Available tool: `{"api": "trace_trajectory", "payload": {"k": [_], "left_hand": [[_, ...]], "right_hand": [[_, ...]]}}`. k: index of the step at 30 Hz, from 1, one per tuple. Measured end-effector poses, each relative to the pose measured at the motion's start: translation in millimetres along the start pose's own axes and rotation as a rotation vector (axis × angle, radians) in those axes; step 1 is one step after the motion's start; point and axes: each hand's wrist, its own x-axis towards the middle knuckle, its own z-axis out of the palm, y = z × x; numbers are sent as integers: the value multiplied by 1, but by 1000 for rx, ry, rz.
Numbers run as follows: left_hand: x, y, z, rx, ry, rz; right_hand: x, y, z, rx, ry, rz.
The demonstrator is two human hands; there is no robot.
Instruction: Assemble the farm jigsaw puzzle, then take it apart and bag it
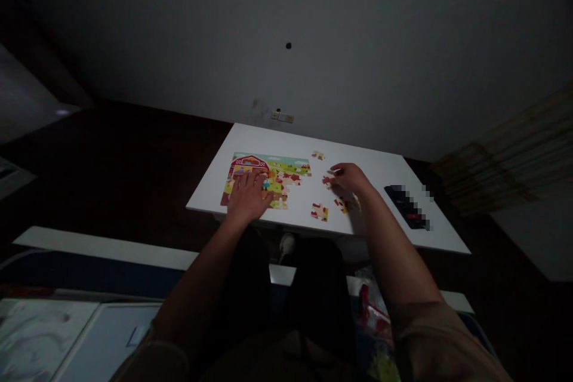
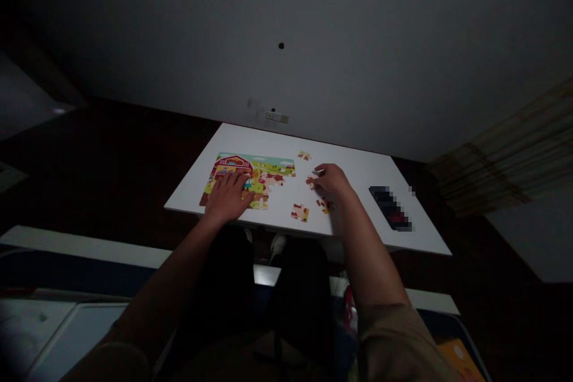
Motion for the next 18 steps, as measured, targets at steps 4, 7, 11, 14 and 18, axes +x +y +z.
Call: {"api": "trace_trajectory", "payload": {"k": [4, 7, 11, 14, 18], "left_hand": [[-2, 1, -1, 7, -3, -7], [-2, 1, -1, 10, 15, -7], [-2, 0, 0, 5, -11, -16], [-3, -1, 1, -6, -18, -17], [-2, -3, 2, -17, -5, -7]], "right_hand": [[-25, -19, 7, 269, -10, -74], [-40, -41, 29, 500, -55, -116], [-46, -62, 65, 550, -11, -110], [-46, -66, 78, 408, 12, -124], [-48, -66, 76, 222, 3, -159]]}}
